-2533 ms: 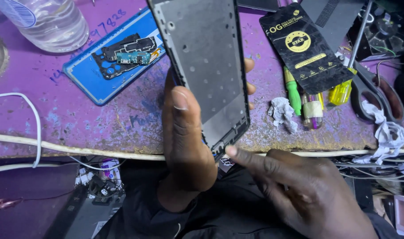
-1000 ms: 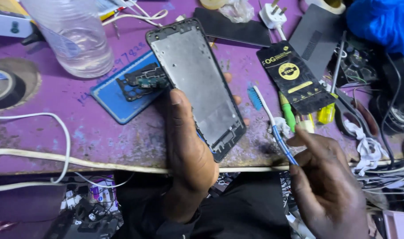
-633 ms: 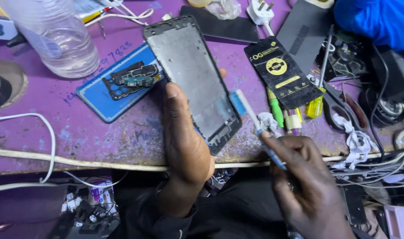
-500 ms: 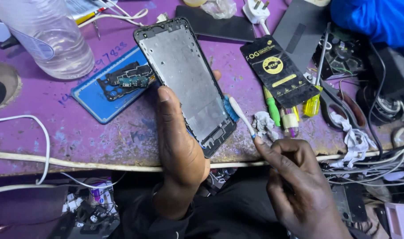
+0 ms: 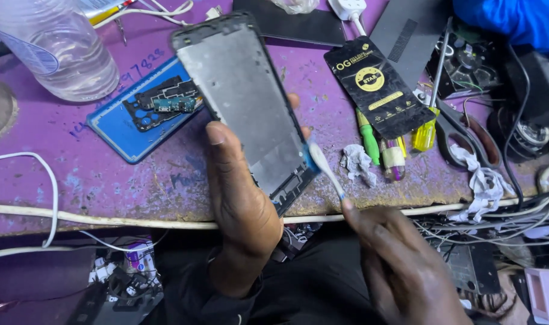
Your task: Cleaning adhesive residue from a mobile phone frame using a toothbrush and cleaning solution.
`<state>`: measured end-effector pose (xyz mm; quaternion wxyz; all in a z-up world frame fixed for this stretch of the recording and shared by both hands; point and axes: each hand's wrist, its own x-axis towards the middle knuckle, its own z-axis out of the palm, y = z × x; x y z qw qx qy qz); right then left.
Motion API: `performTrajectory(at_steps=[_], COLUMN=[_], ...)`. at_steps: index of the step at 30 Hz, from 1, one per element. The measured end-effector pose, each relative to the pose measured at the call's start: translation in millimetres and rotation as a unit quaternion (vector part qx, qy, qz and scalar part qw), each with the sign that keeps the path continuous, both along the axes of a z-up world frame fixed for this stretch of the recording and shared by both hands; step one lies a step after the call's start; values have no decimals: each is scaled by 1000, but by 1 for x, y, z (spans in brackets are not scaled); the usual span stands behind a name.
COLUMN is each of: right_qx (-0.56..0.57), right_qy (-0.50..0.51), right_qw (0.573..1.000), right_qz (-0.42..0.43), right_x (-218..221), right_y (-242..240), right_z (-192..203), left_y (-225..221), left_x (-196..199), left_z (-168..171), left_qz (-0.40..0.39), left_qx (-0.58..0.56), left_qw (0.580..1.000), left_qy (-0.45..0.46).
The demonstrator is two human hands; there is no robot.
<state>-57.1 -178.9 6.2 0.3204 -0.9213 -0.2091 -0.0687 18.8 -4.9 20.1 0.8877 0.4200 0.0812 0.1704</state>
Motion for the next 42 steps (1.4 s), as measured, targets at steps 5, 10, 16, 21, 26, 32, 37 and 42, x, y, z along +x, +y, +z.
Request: performTrajectory(at_steps=[5, 10, 16, 21, 26, 32, 37, 42], right_qx=[2, -40, 20, -11, -25, -9, -22, 51], right_qy=[-17, 36, -14, 90, 60, 89, -10, 30], right_qw=[999, 999, 998, 995, 998, 993, 995, 992], right_qz=[31, -7, 59, 42, 8, 77, -92, -113], right_x=[-1, -18, 16, -2, 8, 13, -3, 3], right_y=[1, -15, 6, -19, -7, -29, -51, -33], right_z=[2, -7, 3, 6, 12, 24, 28, 16], left_y=[0, -1, -4, -3, -4, -5, 1, 4], left_x=[-2, 0, -1, 1, 0, -3, -4, -5], left_z=[1, 0, -9, 12, 4, 7, 7, 7], left_qz=[-13, 31, 12, 45, 11, 67, 1, -28], left_qx=[-69, 10, -28, -46, 1, 1, 8, -18], left_qw=[997, 999, 999, 993, 998, 997, 1000, 999], left_qy=[33, 22, -36, 97, 68, 24, 11, 23])
